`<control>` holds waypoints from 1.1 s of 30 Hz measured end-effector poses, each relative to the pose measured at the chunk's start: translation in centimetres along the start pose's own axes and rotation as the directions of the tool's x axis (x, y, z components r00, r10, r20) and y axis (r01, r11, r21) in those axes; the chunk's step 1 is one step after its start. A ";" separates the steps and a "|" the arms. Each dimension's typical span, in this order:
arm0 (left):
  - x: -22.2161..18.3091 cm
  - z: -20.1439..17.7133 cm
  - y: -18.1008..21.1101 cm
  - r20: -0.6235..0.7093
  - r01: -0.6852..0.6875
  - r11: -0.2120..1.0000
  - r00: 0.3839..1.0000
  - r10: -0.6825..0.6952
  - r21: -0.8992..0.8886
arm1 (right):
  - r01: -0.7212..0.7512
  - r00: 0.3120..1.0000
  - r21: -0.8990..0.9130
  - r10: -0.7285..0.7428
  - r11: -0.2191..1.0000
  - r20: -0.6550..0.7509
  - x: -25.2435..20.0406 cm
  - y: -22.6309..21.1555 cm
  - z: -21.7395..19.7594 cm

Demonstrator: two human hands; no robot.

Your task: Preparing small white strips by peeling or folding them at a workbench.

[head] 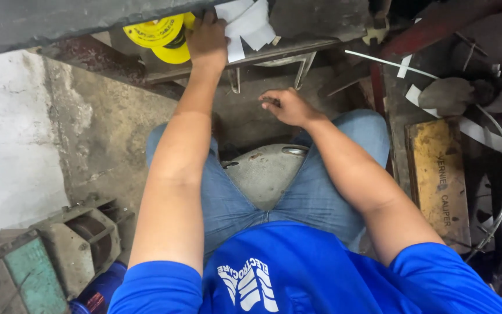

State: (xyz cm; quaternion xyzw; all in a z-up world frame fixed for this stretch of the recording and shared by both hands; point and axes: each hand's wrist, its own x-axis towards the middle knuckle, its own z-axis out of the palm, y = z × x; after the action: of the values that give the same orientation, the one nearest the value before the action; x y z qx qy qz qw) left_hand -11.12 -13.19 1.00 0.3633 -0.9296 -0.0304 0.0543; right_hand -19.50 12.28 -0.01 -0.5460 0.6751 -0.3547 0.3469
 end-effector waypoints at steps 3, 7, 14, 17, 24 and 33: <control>0.2 -0.1 -0.2 0.048 -0.001 0.998 0.999 -0.002 0.057 | -0.021 1.000 0.031 0.020 0.999 0.009 0.2 -0.4 -0.2; 0.0 0.2 -0.7 0.043 -0.009 0.999 0.999 0.007 0.040 | -0.025 0.999 0.014 0.025 1.000 0.028 0.3 -1.1 -0.5; 0.0 -0.5 0.4 0.046 -0.032 0.999 0.998 0.030 0.039 | -0.038 0.999 -0.005 0.038 0.999 0.035 0.6 -1.0 -0.3; 1.0 2.0 0.2 -0.019 -0.039 0.998 0.999 0.040 0.054 | -0.030 0.999 -0.017 0.031 0.999 0.033 0.6 -0.8 -0.1; 1.2 2.5 0.3 -0.048 -0.042 0.995 0.998 0.047 0.096 | 0.000 1.000 -0.014 0.000 1.000 0.019 0.6 -0.6 -0.1; -0.4 1.2 -0.3 -0.152 -0.066 0.998 0.986 0.067 0.009 | -0.009 0.999 -0.010 0.010 1.000 0.031 0.6 -0.5 0.0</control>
State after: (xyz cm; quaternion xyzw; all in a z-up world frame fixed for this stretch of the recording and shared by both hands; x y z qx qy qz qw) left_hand -10.79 -13.09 -0.29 0.3335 -0.9344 0.0013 0.1254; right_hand -19.33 11.63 0.33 -0.5500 0.6740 -0.3411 0.3562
